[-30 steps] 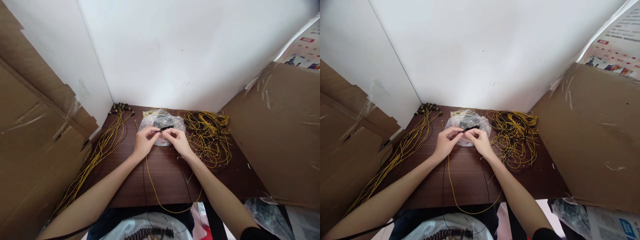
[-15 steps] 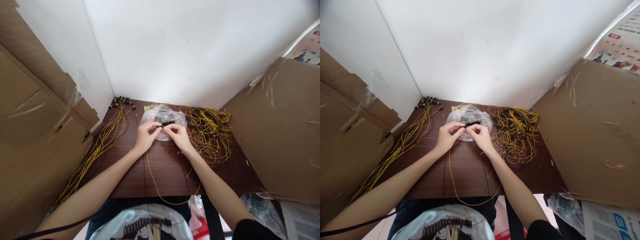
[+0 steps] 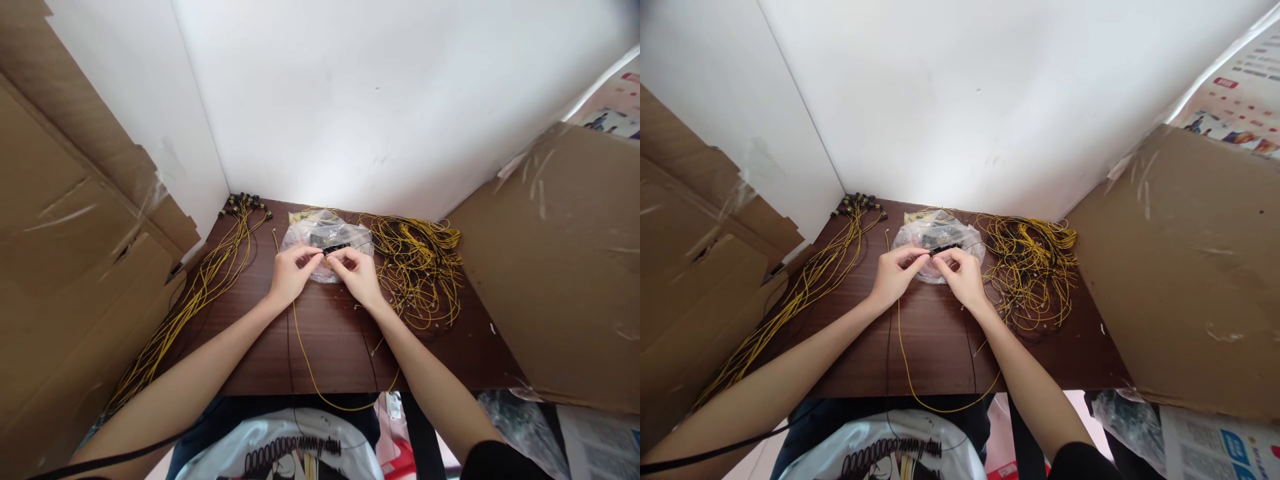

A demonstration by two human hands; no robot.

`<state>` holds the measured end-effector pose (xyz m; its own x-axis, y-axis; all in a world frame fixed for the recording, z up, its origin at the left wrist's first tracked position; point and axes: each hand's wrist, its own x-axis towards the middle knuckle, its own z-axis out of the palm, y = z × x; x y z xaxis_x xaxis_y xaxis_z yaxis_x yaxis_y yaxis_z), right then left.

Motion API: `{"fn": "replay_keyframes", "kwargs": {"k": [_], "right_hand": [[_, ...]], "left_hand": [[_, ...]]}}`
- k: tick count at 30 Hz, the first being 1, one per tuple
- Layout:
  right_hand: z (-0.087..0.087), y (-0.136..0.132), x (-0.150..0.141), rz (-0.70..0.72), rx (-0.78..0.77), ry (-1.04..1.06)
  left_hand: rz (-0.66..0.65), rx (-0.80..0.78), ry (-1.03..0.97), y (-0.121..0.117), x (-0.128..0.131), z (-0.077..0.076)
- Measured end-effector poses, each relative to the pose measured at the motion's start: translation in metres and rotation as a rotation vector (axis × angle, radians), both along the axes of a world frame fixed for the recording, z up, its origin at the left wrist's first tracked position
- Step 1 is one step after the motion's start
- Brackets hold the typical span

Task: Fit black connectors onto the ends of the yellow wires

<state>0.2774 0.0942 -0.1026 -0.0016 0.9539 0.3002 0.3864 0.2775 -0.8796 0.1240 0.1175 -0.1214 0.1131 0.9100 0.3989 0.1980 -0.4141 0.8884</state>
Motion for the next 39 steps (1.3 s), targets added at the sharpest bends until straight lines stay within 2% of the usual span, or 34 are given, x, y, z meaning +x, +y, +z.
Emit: {"fn": "replay_keyframes", "kwargs": {"k": [6, 18, 34, 39], "right_hand": [[-0.0002, -0.0002, 0.0022, 0.007, 0.054, -0.118], [-0.0001, -0.0005, 0.0036, 0.006, 0.104, -0.193], [-0.0012, -0.0007, 0.0029, -0.051, 0.092, -0.233], [-0.001, 0.0004, 0.0032, 0.002, 0.062, -0.173]], "left_hand": [[0.003, 0.026, 0.019, 0.0002, 0.0002, 0.0009], [0.007, 0.009, 0.067, -0.0012, 0.0005, 0.0013], [-0.004, 0.008, 0.076, -0.0007, 0.0015, -0.0011], [0.019, 0.006, 0.059, -0.0003, 0.0012, -0.0002]]}}
